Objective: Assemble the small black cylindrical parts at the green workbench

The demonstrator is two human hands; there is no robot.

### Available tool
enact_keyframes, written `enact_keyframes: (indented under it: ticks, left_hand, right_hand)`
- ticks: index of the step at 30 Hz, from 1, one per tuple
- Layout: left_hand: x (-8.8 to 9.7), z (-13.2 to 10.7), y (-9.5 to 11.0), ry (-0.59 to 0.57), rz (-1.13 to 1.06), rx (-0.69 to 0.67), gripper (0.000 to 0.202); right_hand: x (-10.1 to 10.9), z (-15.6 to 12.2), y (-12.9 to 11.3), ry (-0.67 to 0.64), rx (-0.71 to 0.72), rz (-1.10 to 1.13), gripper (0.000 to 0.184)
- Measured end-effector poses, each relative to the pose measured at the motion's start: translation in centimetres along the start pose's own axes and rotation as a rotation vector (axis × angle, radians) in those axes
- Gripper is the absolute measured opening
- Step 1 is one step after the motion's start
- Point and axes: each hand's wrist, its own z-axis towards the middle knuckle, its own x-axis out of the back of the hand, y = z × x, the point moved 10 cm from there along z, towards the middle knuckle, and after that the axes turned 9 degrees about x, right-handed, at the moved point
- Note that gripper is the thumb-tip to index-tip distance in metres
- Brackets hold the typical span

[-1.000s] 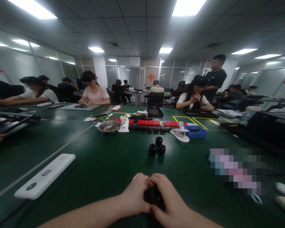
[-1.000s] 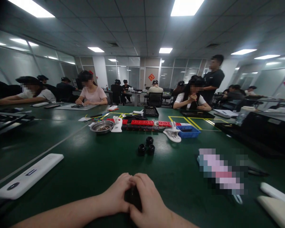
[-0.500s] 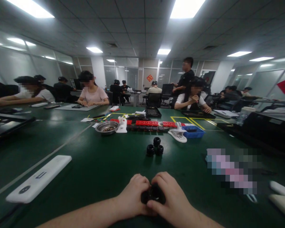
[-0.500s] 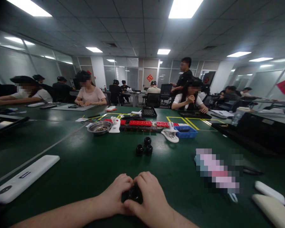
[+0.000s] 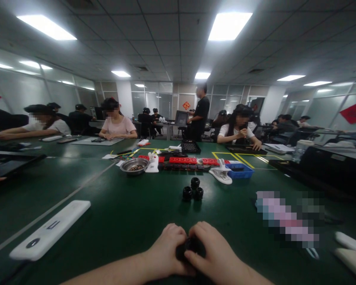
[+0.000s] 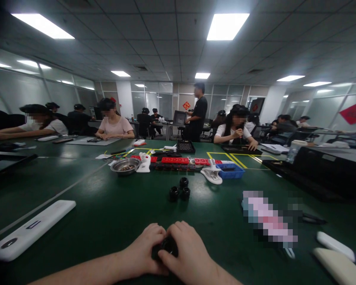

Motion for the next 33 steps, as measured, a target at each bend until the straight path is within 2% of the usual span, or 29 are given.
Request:
enact_keyframes:
  ticks: [4, 6, 8, 10, 13, 14, 16, 18, 21, 23, 25, 26, 29, 31, 33]
  left_hand:
    - [0.1, -0.1, 0.3, -0.009, -0.018, -0.022, 0.045]
    - [0.2, -0.1, 0.3, -0.009, -0.024, -0.024, 0.045]
    - [0.1, 0.0, 0.2, -0.007, -0.023, -0.012, 0.047]
    - [0.0, 0.0, -0.1, -0.003, -0.021, -0.002, 0.047]
    - [-0.3, 0.1, -0.3, -0.008, -0.015, 0.005, 0.048]
    - [-0.3, 0.0, -0.3, -0.010, -0.009, 0.007, 0.049]
    - [-0.3, 0.0, -0.2, -0.009, 0.003, -0.006, 0.049]
    - [-0.1, -0.1, 0.0, 0.003, 0.005, -0.021, 0.047]
    - [0.1, -0.1, 0.1, 0.013, -0.003, -0.021, 0.049]
    - [0.0, 0.0, 0.0, 0.012, 0.004, -0.009, 0.051]
    - [-0.1, 0.0, 0.0, 0.010, 0.014, -0.009, 0.048]
    - [-0.2, -0.1, 0.1, 0.011, 0.016, -0.016, 0.046]
    - [0.0, -0.2, 0.4, 0.019, -0.008, -0.041, 0.041]
    - [0.2, -0.2, 0.4, 0.024, -0.021, -0.036, 0.041]
    - [0.2, -0.2, 0.3, 0.021, -0.013, -0.021, 0.043]
  right_hand:
    - [-0.1, -0.1, -1.2, -0.038, 0.080, 0.199, 0.041]
    - [0.4, -0.2, -0.7, 0.007, 0.042, 0.158, 0.035]
    - [0.6, -0.2, 0.1, 0.038, -0.025, 0.037, 0.020]
    - [0.5, -0.2, 0.9, 0.038, -0.078, -0.055, 0.018]
    - [0.3, 0.0, 0.4, 0.004, -0.026, -0.067, 0.013]
    - [0.2, 0.1, -0.2, -0.019, 0.021, -0.042, 0.013]
    - [0.2, 0.0, -1.3, -0.057, 0.112, 0.029, 0.027]
    - [0.6, 0.0, -1.8, -0.032, 0.137, 0.067, 0.038]
    - [1.4, -0.2, -1.0, 0.055, 0.052, -0.014, 0.031]
    - [1.5, -0.2, -0.4, 0.057, -0.005, -0.094, 0.025]
    - [1.1, -0.2, -0.8, 0.019, 0.022, -0.112, 0.018]
    - [0.9, -0.1, -1.3, -0.009, 0.065, -0.090, 0.019]
    - [0.5, -0.3, -2.7, -0.072, 0.189, 0.005, 0.042]
    - [0.9, -0.3, -2.4, -0.038, 0.176, 0.007, 0.046]
    - [1.4, -0.3, -1.4, 0.027, 0.106, -0.038, 0.038]
